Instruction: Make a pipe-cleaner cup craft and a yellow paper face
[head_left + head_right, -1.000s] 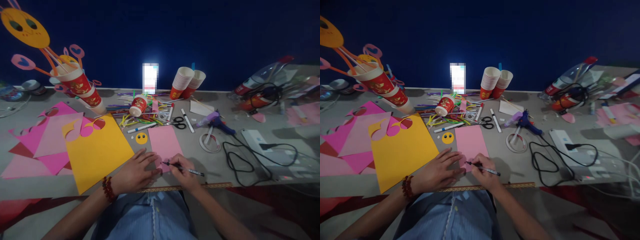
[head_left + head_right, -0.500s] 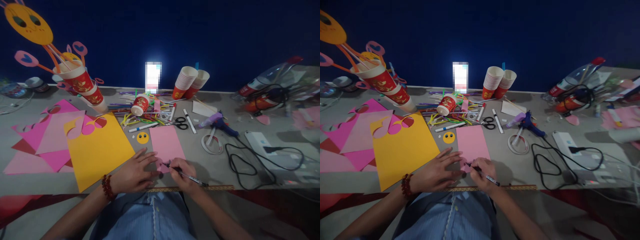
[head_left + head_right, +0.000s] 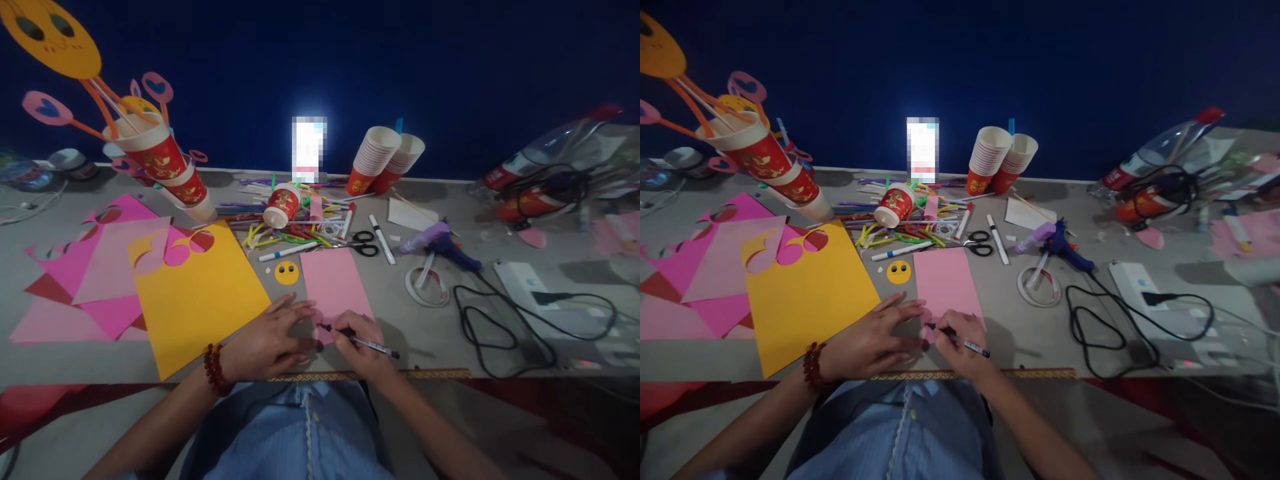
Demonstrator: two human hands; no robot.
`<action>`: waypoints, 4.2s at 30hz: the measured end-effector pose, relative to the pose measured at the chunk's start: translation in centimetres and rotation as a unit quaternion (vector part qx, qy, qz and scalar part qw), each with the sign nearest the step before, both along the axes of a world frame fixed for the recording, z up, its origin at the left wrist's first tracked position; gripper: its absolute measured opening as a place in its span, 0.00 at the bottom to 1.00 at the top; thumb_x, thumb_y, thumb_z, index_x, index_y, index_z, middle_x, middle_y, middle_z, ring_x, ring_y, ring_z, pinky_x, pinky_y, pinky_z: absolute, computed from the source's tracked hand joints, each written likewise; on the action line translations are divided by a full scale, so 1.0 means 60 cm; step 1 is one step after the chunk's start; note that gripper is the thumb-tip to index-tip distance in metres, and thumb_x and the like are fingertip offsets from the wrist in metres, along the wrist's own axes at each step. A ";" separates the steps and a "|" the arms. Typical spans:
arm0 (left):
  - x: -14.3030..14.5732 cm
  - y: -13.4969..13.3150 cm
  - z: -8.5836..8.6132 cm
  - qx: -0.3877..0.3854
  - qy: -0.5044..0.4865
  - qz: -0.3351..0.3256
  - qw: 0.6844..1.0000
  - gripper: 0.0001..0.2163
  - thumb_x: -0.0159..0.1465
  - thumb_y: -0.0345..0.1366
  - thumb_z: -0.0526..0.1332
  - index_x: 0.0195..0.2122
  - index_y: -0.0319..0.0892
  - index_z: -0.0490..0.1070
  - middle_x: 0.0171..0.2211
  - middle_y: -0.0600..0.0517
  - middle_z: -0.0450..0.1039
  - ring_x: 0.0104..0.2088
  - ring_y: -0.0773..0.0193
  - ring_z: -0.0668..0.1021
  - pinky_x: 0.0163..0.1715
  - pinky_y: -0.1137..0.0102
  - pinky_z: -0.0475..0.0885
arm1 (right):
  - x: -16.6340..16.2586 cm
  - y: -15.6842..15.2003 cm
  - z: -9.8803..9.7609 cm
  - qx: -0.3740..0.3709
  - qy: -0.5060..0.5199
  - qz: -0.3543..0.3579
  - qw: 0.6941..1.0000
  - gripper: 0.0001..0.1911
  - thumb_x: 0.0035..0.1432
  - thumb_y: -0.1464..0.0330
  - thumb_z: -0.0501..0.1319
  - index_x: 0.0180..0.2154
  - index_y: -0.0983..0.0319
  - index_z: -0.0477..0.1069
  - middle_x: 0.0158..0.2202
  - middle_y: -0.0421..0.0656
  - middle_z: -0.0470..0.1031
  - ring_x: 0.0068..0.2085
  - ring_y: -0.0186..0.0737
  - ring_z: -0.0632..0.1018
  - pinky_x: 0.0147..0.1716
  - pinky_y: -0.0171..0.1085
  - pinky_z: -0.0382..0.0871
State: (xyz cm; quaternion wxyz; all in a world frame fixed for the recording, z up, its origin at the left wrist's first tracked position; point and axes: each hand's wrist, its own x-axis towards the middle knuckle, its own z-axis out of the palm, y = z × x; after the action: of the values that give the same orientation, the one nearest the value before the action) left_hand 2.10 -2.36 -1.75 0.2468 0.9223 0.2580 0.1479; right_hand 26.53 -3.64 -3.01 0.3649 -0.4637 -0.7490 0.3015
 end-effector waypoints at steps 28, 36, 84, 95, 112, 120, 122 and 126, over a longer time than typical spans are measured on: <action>0.000 0.002 0.005 -0.003 -0.002 -0.001 1.000 0.13 0.68 0.36 0.59 0.53 0.50 0.74 0.66 0.46 0.61 0.68 0.52 0.60 0.69 0.49 0.48 | -0.001 0.002 0.000 0.005 -0.008 0.017 1.000 0.07 0.57 0.71 0.56 0.27 0.58 0.67 0.23 0.37 0.73 0.24 0.35 0.72 0.28 0.34 0.64; 0.000 0.002 0.005 0.000 -0.004 0.002 1.000 0.13 0.68 0.37 0.60 0.52 0.50 0.75 0.66 0.46 0.61 0.68 0.52 0.61 0.70 0.49 0.48 | -0.002 0.003 0.000 0.008 -0.008 0.012 1.000 0.06 0.57 0.72 0.56 0.27 0.58 0.67 0.22 0.37 0.72 0.23 0.34 0.71 0.27 0.34 0.62; -0.001 0.002 0.004 -0.005 -0.001 0.001 1.000 0.12 0.67 0.36 0.61 0.51 0.49 0.76 0.67 0.46 0.61 0.68 0.52 0.61 0.70 0.50 0.47 | 0.001 0.001 0.004 -0.009 -0.009 0.051 0.999 0.07 0.51 0.73 0.54 0.23 0.58 0.64 0.20 0.36 0.71 0.23 0.34 0.71 0.28 0.34 0.59; -0.002 0.002 0.002 -0.005 0.001 -0.001 1.000 0.12 0.67 0.36 0.61 0.51 0.49 0.76 0.67 0.46 0.60 0.68 0.52 0.61 0.70 0.49 0.47 | 0.004 -0.002 -0.002 -0.015 0.001 0.054 0.998 0.07 0.49 0.74 0.53 0.22 0.59 0.61 0.18 0.35 0.67 0.22 0.34 0.68 0.27 0.34 0.57; -0.001 0.001 0.002 0.000 0.008 0.001 1.000 0.13 0.67 0.36 0.61 0.51 0.49 0.76 0.67 0.47 0.60 0.69 0.52 0.60 0.70 0.49 0.47 | 0.006 0.000 -0.001 -0.011 0.036 0.060 0.998 0.08 0.49 0.75 0.53 0.22 0.58 0.60 0.18 0.34 0.63 0.21 0.33 0.66 0.25 0.34 0.56; -0.002 0.001 -0.002 0.002 0.000 -0.001 1.000 0.13 0.67 0.37 0.61 0.52 0.50 0.75 0.66 0.46 0.60 0.69 0.52 0.60 0.70 0.49 0.47 | 0.002 0.002 0.001 -0.018 0.049 0.006 0.999 0.09 0.55 0.74 0.54 0.24 0.59 0.64 0.21 0.35 0.67 0.22 0.33 0.68 0.25 0.32 0.59; -0.002 0.001 -0.001 0.001 -0.005 0.002 1.000 0.12 0.67 0.37 0.62 0.51 0.49 0.76 0.66 0.46 0.61 0.68 0.52 0.61 0.70 0.49 0.48 | 0.001 0.003 0.000 -0.009 0.035 0.005 0.999 0.08 0.55 0.73 0.55 0.24 0.59 0.64 0.20 0.35 0.68 0.22 0.32 0.67 0.25 0.33 0.59; -0.001 0.001 0.001 -0.004 -0.007 0.006 1.000 0.12 0.67 0.36 0.61 0.50 0.49 0.76 0.66 0.46 0.60 0.68 0.51 0.61 0.70 0.49 0.48 | -0.001 0.003 -0.001 -0.004 0.015 0.007 1.000 0.08 0.56 0.71 0.55 0.25 0.59 0.65 0.21 0.36 0.70 0.22 0.33 0.68 0.26 0.33 0.60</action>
State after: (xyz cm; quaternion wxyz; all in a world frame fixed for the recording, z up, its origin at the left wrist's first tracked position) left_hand 2.03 -2.32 -1.69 0.2513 0.9188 0.2621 0.1546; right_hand 26.48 -3.46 -3.07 0.3724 -0.4552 -0.7453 0.3140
